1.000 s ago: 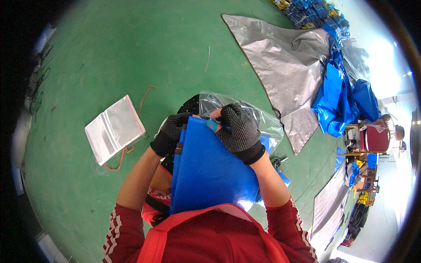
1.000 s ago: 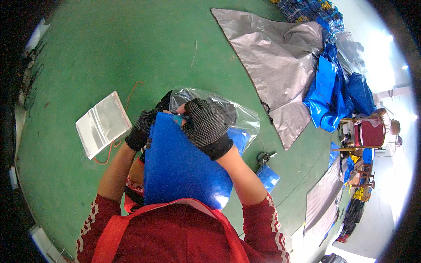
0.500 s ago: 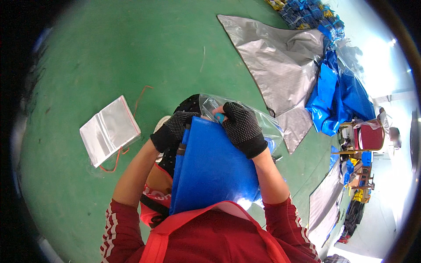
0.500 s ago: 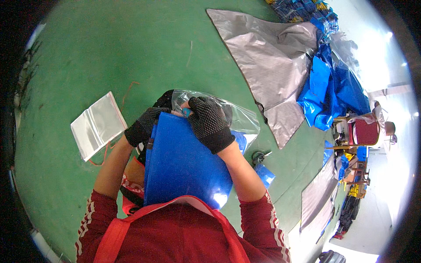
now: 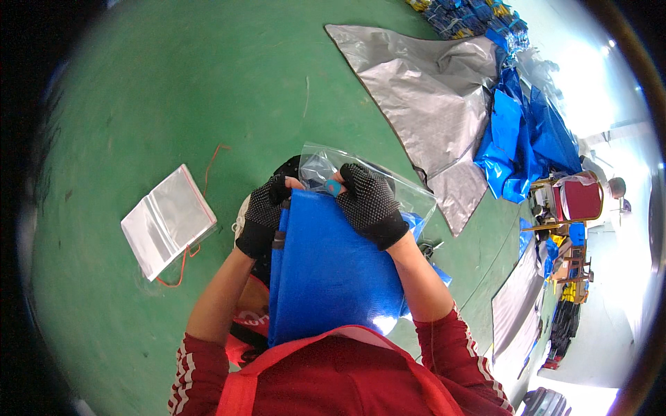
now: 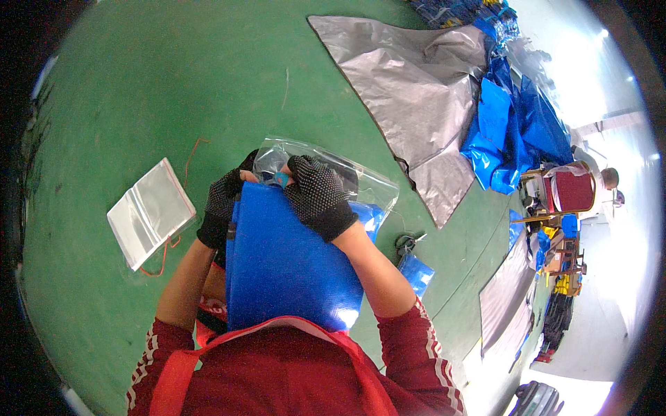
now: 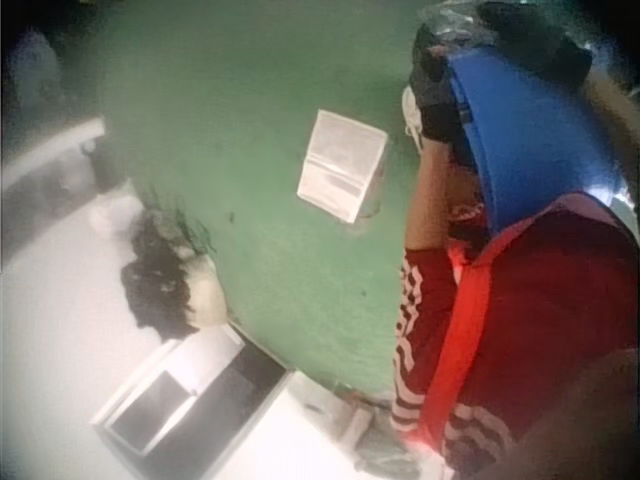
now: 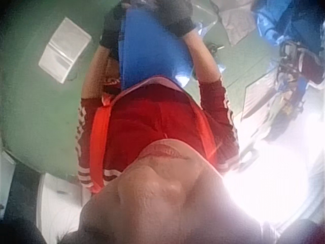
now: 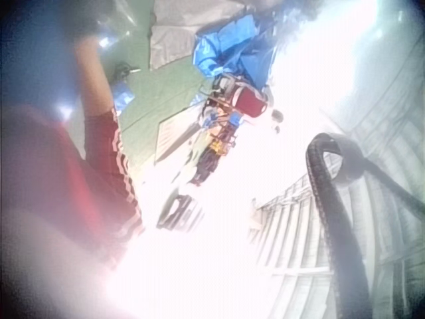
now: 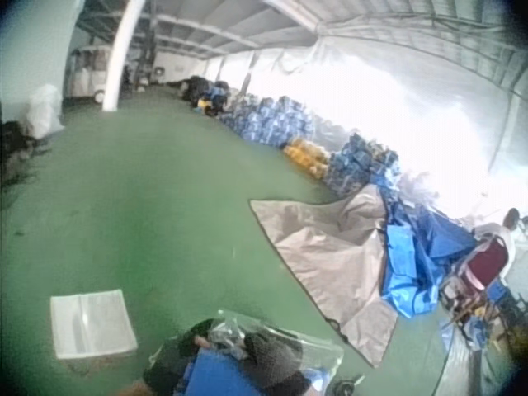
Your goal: The person unfolds a blue cooler bag on the floor, folds it into a compact rectangle, and places it into a clear plastic bag. The person then seals the plastic bag and sets it aside.
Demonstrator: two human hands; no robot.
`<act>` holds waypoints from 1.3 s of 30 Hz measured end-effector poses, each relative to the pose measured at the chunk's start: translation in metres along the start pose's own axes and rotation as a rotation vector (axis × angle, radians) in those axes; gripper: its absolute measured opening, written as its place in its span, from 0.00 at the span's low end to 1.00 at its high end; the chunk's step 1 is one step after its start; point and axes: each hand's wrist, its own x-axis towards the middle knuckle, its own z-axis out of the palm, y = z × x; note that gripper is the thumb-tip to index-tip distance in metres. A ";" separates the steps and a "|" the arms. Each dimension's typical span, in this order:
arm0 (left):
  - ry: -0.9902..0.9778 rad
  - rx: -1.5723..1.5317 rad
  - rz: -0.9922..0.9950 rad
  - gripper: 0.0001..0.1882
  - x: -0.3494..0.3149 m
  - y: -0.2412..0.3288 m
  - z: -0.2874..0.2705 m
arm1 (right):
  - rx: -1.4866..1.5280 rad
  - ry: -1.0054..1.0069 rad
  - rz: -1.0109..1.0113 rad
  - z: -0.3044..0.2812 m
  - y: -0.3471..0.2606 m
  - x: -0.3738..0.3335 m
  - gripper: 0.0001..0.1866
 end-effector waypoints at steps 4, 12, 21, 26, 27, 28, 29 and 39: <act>0.029 -0.049 -0.146 0.10 0.002 0.001 0.004 | 0.125 0.143 0.066 0.004 -0.004 0.003 0.07; 0.017 -0.256 -0.092 0.09 0.011 -0.007 0.010 | 0.132 0.033 0.084 -0.005 0.007 -0.005 0.15; -0.024 -0.375 0.023 0.06 0.024 -0.012 0.006 | -0.007 -0.068 0.091 -0.005 0.012 0.002 0.11; 0.041 -0.068 0.052 0.03 0.021 -0.017 0.003 | -0.090 0.093 0.104 0.006 0.003 0.004 0.09; 0.096 -0.073 0.107 0.03 0.021 -0.019 0.004 | -0.057 0.094 0.101 0.007 0.001 0.004 0.09; 0.141 -0.052 0.155 0.03 0.021 -0.022 0.003 | -0.018 0.124 0.078 0.008 -0.001 0.004 0.09; 0.147 -0.127 0.142 0.03 0.022 -0.025 0.003 | 0.021 0.154 0.054 0.009 -0.002 0.004 0.09; -0.098 -0.275 0.066 0.08 0.015 -0.029 -0.006 | -0.060 0.055 -0.031 0.013 -0.014 0.008 0.08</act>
